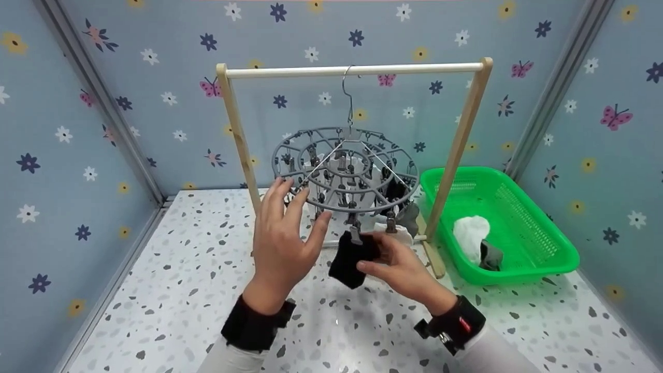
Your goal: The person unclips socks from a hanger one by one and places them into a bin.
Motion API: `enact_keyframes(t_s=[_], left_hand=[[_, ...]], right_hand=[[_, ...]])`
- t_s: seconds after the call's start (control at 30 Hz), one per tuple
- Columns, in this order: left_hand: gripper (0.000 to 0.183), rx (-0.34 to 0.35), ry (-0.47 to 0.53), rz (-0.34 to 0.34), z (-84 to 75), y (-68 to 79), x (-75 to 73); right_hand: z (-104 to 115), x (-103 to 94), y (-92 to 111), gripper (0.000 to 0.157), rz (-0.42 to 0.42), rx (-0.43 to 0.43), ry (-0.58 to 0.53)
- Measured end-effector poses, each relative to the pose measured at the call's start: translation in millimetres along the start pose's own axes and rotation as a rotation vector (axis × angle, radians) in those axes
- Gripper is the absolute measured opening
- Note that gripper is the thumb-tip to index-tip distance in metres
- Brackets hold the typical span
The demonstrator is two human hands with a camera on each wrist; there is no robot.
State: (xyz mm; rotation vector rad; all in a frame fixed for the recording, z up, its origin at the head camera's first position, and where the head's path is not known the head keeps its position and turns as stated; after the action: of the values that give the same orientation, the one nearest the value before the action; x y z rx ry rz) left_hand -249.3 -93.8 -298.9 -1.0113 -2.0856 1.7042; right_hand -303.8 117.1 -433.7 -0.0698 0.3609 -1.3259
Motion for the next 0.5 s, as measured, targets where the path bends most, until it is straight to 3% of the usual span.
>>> enact_keyframes(t_s=[0.17,0.33,0.5], left_hand=[[0.054,0.008,0.002,-0.008,-0.2,0.7,-2.1],[0.048,0.017,0.004,-0.021,-1.9,-0.1,-5.4],[0.048,0.023,0.033,-0.083,-5.6,-4.5,-10.2]], right_hand=[[-8,0.5,0,0.062,-0.019,0.033,0.036],[-6,2.4,0,0.03,0.003,0.005,0.044],[-3,-1.2,1,0.025,0.023,-0.001,0.037]])
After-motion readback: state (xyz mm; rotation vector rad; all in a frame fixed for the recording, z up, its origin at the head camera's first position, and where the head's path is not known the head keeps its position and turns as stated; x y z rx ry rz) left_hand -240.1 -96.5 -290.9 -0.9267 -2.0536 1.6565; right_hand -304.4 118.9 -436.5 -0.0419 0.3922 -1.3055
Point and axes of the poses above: each hand's wrist, its own y-axis away from the middle knuckle, its own x-axis out of the palm, z = x × y, the point moved 10 cm from there along -y, towards the middle knuckle, and after that the axes turned 10 degrees about -z, right-handed, at the moved point
